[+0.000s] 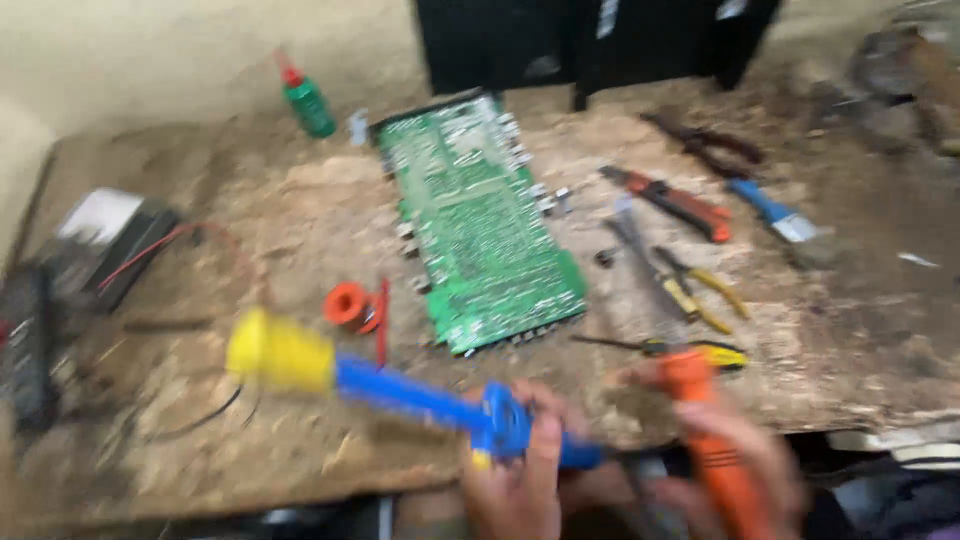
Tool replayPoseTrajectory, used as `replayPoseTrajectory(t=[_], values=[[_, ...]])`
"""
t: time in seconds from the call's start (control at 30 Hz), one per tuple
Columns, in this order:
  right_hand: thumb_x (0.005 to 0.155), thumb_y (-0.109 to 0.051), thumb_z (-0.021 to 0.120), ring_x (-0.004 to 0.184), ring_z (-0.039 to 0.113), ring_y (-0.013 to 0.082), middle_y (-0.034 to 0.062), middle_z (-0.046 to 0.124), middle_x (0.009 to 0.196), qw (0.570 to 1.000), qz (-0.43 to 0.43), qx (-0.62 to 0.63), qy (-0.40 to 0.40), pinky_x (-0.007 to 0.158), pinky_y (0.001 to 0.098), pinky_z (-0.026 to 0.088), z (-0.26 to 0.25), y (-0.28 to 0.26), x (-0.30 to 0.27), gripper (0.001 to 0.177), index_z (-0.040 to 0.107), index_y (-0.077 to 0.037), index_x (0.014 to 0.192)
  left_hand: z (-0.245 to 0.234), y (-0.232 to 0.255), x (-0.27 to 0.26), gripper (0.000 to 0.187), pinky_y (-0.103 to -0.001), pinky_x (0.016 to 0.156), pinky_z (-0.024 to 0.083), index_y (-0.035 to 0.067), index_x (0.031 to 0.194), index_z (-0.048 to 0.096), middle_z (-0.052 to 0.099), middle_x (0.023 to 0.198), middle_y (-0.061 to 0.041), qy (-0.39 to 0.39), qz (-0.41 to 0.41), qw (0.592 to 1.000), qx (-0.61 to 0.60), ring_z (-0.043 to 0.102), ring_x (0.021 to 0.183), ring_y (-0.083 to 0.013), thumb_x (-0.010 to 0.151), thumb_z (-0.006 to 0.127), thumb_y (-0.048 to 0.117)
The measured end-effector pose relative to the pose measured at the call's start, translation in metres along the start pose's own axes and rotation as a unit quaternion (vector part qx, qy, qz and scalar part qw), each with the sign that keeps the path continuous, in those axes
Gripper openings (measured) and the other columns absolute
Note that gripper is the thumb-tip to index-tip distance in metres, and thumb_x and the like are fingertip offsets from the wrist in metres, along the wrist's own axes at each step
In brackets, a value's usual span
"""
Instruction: The person uses a hot air gun and a soldering iron to work on a green circuit board placed on a wooden table. They apply heat to specific areas of the board and use the soldering iron to manipulate solder on the components.
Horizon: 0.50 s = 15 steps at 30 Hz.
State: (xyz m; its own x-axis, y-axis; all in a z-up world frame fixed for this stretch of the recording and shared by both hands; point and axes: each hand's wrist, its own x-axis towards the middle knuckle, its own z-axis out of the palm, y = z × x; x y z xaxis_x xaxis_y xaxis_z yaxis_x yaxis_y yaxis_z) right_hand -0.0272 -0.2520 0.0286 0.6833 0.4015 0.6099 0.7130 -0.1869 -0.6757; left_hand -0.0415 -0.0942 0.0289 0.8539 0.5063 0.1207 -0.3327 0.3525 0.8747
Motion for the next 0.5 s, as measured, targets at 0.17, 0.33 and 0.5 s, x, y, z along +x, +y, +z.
replayPoseTrajectory(t=[0.17,0.33,0.5], values=[[0.086,-0.044,0.054,0.092,0.064,0.0397,0.0254,0.056,0.098,0.954,0.046,0.254,0.155,0.091,0.0510,0.052,-0.005,-0.009,0.011,0.046,0.045,-0.003,0.104,-0.084,0.010,-0.020,0.035,-0.028,0.051,0.039,0.052,0.096,0.034,0.054,0.064,0.004,-0.202,-0.198,0.726,0.627,0.055,0.055,-0.0184,0.065,0.051,0.048],[0.084,-0.042,0.045,0.096,0.066,0.0292,0.0176,0.067,0.096,0.962,0.165,0.208,-0.059,0.092,0.0401,0.041,0.022,-0.034,0.029,0.042,0.056,-0.003,0.094,-0.110,0.025,-0.030,0.053,-0.036,0.033,0.029,0.023,0.132,0.027,0.039,0.045,-0.002,-0.457,-0.113,0.638,0.609,0.041,0.036,-0.0173,0.082,0.040,0.032],[0.089,-0.026,0.036,0.092,0.063,0.0312,0.0154,0.060,0.093,0.970,-0.040,0.196,-0.139,0.083,0.0365,0.048,0.085,-0.047,0.043,0.023,0.050,-0.007,0.087,-0.111,0.030,-0.025,0.051,-0.035,0.046,0.034,0.023,0.121,0.032,0.047,0.060,-0.003,-0.455,-0.181,0.662,0.568,0.048,0.051,-0.0203,0.075,0.046,0.039]])
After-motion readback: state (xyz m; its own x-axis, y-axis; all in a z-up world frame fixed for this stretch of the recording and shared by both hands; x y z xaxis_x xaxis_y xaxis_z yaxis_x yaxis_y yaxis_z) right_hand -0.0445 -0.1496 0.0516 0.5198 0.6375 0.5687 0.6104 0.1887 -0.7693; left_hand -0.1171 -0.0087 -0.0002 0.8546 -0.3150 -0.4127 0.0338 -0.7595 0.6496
